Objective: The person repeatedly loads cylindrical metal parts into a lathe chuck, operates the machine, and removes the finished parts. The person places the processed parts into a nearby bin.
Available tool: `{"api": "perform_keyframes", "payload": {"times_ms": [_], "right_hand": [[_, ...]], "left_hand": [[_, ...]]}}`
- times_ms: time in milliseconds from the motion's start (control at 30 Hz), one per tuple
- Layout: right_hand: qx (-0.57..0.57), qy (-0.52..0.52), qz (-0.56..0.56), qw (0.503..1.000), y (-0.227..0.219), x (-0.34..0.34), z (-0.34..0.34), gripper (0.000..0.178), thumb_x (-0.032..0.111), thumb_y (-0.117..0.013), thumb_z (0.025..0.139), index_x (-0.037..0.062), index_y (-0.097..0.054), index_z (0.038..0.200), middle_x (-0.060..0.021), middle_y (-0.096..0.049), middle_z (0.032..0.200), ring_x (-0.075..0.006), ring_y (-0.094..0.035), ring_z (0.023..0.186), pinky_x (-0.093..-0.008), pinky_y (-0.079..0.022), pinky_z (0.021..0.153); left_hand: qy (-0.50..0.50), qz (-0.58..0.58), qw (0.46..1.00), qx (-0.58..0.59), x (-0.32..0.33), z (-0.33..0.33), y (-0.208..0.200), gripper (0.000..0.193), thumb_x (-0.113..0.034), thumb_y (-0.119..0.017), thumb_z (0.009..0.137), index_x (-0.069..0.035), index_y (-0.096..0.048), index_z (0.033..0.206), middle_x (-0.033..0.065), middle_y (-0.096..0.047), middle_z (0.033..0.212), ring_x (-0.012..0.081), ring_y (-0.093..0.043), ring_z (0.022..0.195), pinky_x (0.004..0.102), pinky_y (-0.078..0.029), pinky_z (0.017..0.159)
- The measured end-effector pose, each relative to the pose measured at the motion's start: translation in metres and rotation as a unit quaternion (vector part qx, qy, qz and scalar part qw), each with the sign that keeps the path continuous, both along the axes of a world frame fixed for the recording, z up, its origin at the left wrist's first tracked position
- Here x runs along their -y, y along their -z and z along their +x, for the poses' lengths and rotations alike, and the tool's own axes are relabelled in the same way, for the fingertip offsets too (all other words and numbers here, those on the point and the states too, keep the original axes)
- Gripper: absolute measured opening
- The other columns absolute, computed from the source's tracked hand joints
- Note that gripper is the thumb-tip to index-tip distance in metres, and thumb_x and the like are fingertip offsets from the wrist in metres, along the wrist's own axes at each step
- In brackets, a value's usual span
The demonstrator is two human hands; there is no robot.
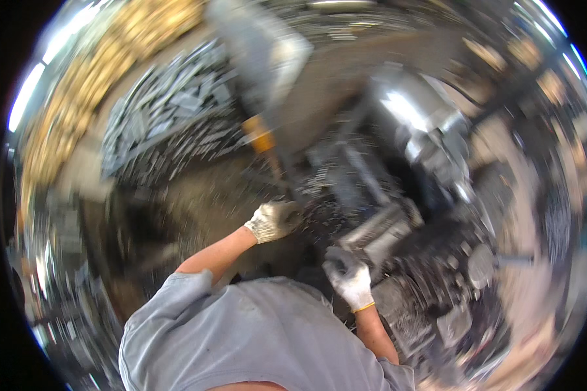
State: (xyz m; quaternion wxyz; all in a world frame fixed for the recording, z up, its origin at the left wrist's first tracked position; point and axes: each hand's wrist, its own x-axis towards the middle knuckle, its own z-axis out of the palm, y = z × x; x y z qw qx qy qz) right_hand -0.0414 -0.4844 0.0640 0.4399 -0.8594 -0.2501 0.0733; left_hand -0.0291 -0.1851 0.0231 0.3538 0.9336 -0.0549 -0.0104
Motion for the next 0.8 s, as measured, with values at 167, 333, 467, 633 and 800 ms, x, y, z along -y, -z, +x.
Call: {"api": "perform_keyframes", "payload": {"times_ms": [167,333,467,633,800], "right_hand": [[-0.213,-0.14,-0.061,0.965,0.033,-0.103,-0.008,0.031,0.01,-0.076,0.094,-0.0015,-0.076,0.123,-0.0119,-0.081,0.109,-0.0178,-0.078,0.097,-0.032,-0.061,0.088],[-0.148,-0.359,-0.262,0.884,0.073,-0.237,-0.08,0.039,0.018,-0.078,0.09,0.0013,-0.075,0.126,-0.0177,-0.081,0.112,-0.0261,-0.079,0.103,-0.0361,-0.061,0.093],[0.012,-0.549,-0.384,0.743,0.112,-0.332,-0.141,0.046,0.033,-0.073,0.091,0.0052,-0.075,0.127,-0.0188,-0.077,0.124,-0.0384,-0.073,0.117,-0.0429,-0.057,0.102],[0.08,-0.64,-0.399,0.652,0.135,-0.447,-0.206,0.043,0.034,-0.075,0.088,0.0092,-0.077,0.123,-0.0198,-0.077,0.122,-0.0392,-0.072,0.116,-0.0445,-0.057,0.102],[0.06,-0.668,-0.372,0.642,0.133,-0.528,-0.249,0.043,0.037,-0.073,0.089,0.007,-0.079,0.118,-0.0206,-0.077,0.119,-0.0398,-0.073,0.112,-0.0451,-0.057,0.098]], "left_hand": [[-0.609,-0.012,0.752,-0.251,-0.122,-0.402,0.132,0.034,-0.03,-0.061,0.104,-0.008,-0.073,0.128,0.0154,-0.077,0.124,0.0275,-0.076,0.107,0.041,-0.059,0.09],[-0.906,0.193,0.164,-0.339,-0.029,-0.82,0.13,0.02,-0.029,-0.079,0.096,-0.01,-0.074,0.098,0.0173,-0.078,0.097,0.0323,-0.079,0.097,0.0419,-0.063,0.083],[-0.871,-0.033,-0.485,0.07,0.059,-0.957,0.066,0.049,-0.041,-0.059,0.106,0.005,-0.075,0.114,0.0222,-0.08,0.105,0.0381,-0.079,0.099,0.0498,-0.064,0.084],[-0.911,-0.021,-0.401,0.097,0.149,-0.937,0.042,0.068,-0.05,-0.047,0.111,0.01,-0.063,0.138,0.0316,-0.072,0.127,0.0443,-0.072,0.116,0.0527,-0.057,0.101],[-0.934,0.056,-0.352,0.039,0.159,-0.919,0.05,0.065,-0.053,-0.046,0.111,0.0,-0.061,0.146,0.0263,-0.069,0.139,0.0412,-0.069,0.123,0.0485,-0.055,0.105]]}}
